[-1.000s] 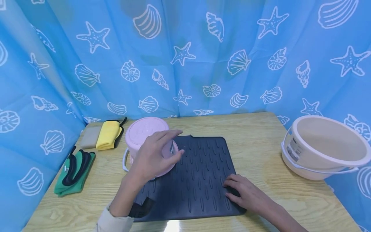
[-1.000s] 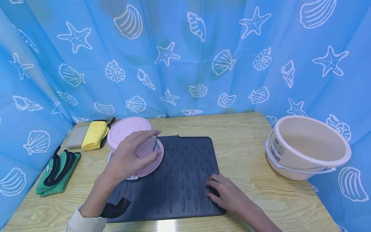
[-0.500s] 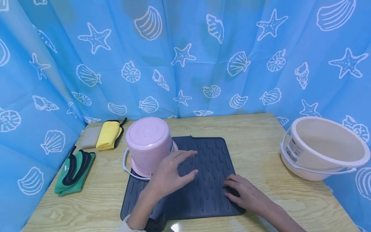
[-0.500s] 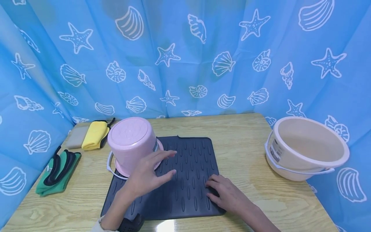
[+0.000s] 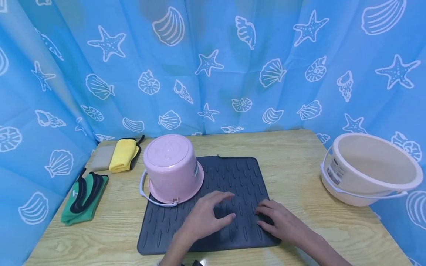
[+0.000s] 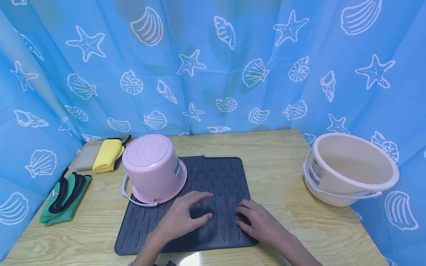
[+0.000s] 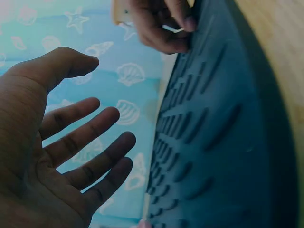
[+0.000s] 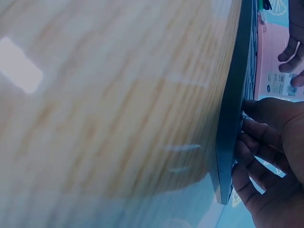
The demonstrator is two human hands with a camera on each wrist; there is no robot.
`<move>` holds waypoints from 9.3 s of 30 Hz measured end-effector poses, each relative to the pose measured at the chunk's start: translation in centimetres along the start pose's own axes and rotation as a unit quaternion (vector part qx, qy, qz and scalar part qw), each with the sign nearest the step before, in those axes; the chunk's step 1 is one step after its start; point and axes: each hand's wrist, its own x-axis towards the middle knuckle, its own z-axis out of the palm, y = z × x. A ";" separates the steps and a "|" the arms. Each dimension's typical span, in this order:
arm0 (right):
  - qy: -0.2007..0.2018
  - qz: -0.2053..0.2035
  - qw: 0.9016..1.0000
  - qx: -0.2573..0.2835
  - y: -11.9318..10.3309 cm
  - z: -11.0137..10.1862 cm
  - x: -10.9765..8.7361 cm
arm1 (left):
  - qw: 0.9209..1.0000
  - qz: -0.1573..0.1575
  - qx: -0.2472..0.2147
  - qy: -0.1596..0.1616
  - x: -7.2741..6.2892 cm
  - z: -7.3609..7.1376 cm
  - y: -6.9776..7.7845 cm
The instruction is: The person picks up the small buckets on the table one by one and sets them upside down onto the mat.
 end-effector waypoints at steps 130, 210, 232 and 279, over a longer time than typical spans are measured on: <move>0.190 0.047 0.921 -0.336 9.4 -19.7 -11.9 | 0.997 0.011 0.069 -0.021 -2.5 4.5 -2.3; 0.290 -0.050 0.942 -0.163 1.9 -13.9 1.6 | 0.996 0.021 0.086 -0.025 -2.4 4.2 -3.0; 0.305 0.011 0.945 -0.117 0.8 -12.8 3.1 | 0.995 0.016 0.088 -0.037 -2.4 4.1 -3.0; 0.382 0.097 0.919 0.011 0.4 -11.4 5.5 | 0.913 -0.041 -0.385 0.125 7.8 0.2 -4.2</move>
